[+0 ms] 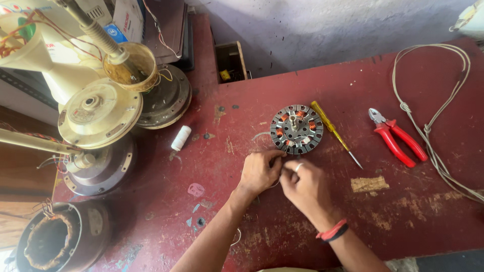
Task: The person winds a thin white wire around the slots of a circular motor stator on a red workbench. The hands repeatedly loop and pull the wire through the stator slots, building up the coil layer by layer. Tools including pliers and a screwdriver are visible on the table but not used during the clip.
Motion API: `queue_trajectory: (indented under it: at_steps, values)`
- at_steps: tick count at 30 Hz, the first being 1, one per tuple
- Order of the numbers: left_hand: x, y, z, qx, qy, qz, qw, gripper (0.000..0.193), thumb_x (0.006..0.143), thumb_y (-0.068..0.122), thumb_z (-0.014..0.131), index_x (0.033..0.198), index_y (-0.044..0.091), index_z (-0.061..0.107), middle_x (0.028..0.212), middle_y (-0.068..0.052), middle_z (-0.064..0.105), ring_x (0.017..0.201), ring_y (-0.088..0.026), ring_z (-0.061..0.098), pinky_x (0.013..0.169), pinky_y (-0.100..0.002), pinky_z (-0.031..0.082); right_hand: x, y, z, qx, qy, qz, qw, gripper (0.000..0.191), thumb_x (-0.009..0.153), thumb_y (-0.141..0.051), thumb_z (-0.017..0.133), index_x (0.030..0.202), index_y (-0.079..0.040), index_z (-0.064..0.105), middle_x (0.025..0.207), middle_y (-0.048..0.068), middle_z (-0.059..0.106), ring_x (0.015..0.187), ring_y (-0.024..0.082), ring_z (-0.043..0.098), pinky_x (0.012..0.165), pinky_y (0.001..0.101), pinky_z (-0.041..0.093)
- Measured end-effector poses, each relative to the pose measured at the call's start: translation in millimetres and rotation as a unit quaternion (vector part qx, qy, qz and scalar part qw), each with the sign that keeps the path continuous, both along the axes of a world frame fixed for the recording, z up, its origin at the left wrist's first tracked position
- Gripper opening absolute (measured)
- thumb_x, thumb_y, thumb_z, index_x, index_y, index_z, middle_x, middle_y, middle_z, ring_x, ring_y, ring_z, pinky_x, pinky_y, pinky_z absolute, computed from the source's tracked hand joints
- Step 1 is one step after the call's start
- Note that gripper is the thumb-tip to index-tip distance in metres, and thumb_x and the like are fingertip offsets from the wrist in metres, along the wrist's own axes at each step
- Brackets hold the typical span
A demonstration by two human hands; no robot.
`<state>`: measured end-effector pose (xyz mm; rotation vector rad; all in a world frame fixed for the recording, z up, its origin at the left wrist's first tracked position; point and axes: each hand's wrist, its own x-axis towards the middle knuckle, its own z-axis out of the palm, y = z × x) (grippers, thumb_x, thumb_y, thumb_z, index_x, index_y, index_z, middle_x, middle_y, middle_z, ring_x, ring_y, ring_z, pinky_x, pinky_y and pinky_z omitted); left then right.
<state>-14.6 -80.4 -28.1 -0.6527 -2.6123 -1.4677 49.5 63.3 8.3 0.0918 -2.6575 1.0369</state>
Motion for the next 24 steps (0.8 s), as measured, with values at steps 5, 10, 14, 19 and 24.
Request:
queue_trajectory:
  at_steps: [5,10,14,19,24]
  values:
    - [7.0,-0.7,0.8,-0.019,-0.001,0.008,1.000,0.018,0.087,0.014,0.067,0.101,0.011,0.078,0.081,-0.016,0.074,0.072,-0.034,0.073,0.071,-0.043,0.058,-20.3,23.8,0.2,0.118,0.170,-0.029,0.978,0.019,0.086,-0.010,0.079,0.099,0.002,0.075,0.098,0.016,0.069,0.088,0.026,0.067,0.071,0.0369,0.057]
    - [11.3,-1.4,3.7,-0.008,-0.005,0.011,1.000,0.018,0.087,0.013,0.067,0.102,0.011,0.078,0.082,-0.016,0.073,0.072,-0.035,0.072,0.070,-0.044,0.058,-27.5,23.8,-3.0,0.121,0.197,-0.014,0.973,0.018,0.084,-0.010,0.083,0.096,0.000,0.075,0.098,0.012,0.069,0.091,0.030,0.067,0.078,0.0398,0.057]
    - [9.5,-1.4,3.9,-0.010,0.007,0.009,1.000,0.018,0.086,0.012,0.067,0.101,0.010,0.077,0.084,-0.016,0.074,0.072,-0.036,0.071,0.071,-0.044,0.058,-28.3,20.6,-4.9,0.110,0.213,-0.025,0.970,0.017,0.083,-0.007,0.084,0.094,0.000,0.074,0.097,0.011,0.069,0.091,0.029,0.067,0.079,0.0408,0.056]
    - [4.6,1.7,-0.3,-0.017,0.003,0.003,1.000,0.021,0.085,0.011,0.066,0.101,0.010,0.078,0.088,-0.016,0.075,0.074,-0.036,0.071,0.073,-0.044,0.058,-33.3,23.7,-8.2,0.120,0.220,-0.020,0.968,0.019,0.083,-0.007,0.084,0.095,0.000,0.072,0.096,0.011,0.068,0.090,0.029,0.067,0.078,0.0402,0.057]
    - [0.3,4.5,-4.8,-0.027,0.027,-0.004,0.999,0.022,0.083,0.011,0.065,0.102,0.009,0.077,0.092,-0.016,0.075,0.078,-0.036,0.072,0.075,-0.045,0.058,-37.7,24.4,-11.3,0.149,0.198,-0.039,0.968,0.018,0.081,-0.009,0.083,0.093,-0.002,0.072,0.094,0.011,0.067,0.089,0.030,0.066,0.077,0.0418,0.056]
